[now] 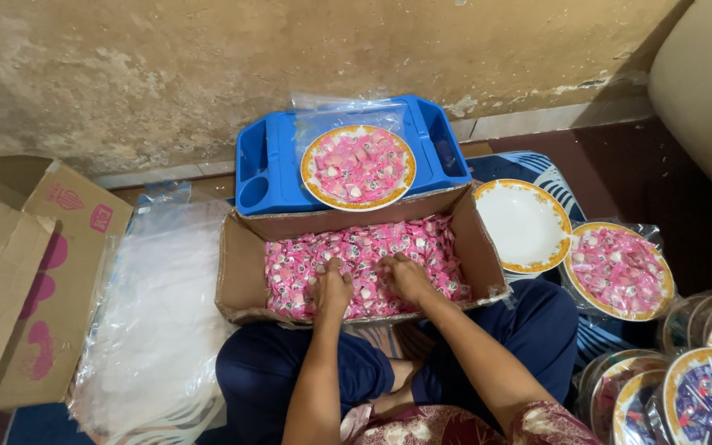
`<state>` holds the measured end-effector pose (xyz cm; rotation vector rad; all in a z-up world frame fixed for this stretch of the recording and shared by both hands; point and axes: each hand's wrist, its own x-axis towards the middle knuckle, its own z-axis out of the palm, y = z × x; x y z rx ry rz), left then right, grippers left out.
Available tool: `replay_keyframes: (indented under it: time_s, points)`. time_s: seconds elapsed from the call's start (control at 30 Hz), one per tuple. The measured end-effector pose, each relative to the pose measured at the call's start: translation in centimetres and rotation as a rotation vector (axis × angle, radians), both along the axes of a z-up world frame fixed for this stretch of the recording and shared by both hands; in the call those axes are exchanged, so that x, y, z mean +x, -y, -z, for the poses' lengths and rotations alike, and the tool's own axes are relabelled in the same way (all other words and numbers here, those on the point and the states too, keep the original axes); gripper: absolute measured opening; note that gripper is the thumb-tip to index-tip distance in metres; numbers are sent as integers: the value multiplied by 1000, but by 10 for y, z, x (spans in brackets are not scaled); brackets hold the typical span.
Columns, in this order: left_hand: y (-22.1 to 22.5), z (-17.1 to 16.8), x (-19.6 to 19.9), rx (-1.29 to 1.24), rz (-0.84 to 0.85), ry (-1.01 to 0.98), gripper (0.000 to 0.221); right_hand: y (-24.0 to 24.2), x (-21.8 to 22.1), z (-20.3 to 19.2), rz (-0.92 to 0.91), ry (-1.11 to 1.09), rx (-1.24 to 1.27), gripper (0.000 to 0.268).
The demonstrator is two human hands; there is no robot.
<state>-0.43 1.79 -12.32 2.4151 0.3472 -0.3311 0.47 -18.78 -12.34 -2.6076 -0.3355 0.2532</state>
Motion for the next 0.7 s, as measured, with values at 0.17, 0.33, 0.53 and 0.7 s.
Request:
replay_keyframes:
  time_s: [0.17,0.33,0.53,0.7]
  points:
    - [1,-36,-2,-94,-51,620,22,0,-13,-82,29,185,204,42]
    - [18,-147,12,-162,-42,1192,6,-12,9,-171,71,594,432,37]
    - [11,-166,60,-211,-71,1206,42,0,61,-173,19,797,328,55]
    - [-5,-76,31,-98,-229,1151,22,10,46,-91,149,718,412,17]
